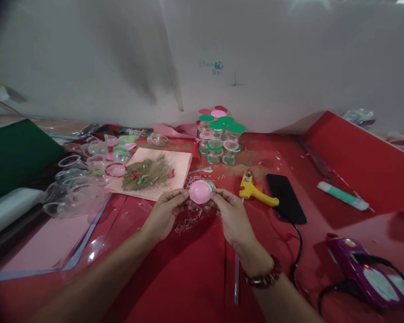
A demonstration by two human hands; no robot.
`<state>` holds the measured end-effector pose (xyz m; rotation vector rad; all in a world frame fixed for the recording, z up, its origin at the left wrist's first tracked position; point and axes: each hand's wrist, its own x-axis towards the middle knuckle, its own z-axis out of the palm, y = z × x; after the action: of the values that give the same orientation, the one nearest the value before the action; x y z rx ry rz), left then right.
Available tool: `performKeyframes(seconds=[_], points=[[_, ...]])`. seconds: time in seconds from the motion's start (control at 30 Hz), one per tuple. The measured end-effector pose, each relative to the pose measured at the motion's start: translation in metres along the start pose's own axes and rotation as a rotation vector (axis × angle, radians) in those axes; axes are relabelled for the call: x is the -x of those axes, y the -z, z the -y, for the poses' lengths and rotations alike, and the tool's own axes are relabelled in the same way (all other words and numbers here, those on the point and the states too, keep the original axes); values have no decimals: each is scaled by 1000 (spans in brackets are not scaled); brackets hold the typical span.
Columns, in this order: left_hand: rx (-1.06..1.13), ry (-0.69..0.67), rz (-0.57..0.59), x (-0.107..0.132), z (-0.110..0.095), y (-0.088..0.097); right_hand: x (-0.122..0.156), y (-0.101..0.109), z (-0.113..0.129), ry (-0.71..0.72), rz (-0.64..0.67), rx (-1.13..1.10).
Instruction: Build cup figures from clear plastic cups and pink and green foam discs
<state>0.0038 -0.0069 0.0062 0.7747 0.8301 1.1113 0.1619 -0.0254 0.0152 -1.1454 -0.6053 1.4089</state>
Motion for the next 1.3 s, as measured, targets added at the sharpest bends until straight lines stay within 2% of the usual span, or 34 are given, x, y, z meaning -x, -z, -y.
performKeyframes(seconds=[0.33, 0.57, 0.77, 0.97, 1.13, 1.3], points=[[-198, -52, -49, -4, 0, 3, 2, -2, -1, 23, 22, 101], [-254, -106, -66, -5, 2, 5, 2, -2, -3, 29, 21, 121], [-203, -91, -77, -3, 2, 3, 3, -3, -5, 50, 105, 180], [-165, -55, -79, -5, 1, 2, 1, 2, -6, 119, 131, 288], [-222, -68, -24, -5, 2, 5, 1, 5, -3, 246, 150, 403], [-140, -38, -66, -3, 0, 3, 4, 5, 1, 284, 182, 493]])
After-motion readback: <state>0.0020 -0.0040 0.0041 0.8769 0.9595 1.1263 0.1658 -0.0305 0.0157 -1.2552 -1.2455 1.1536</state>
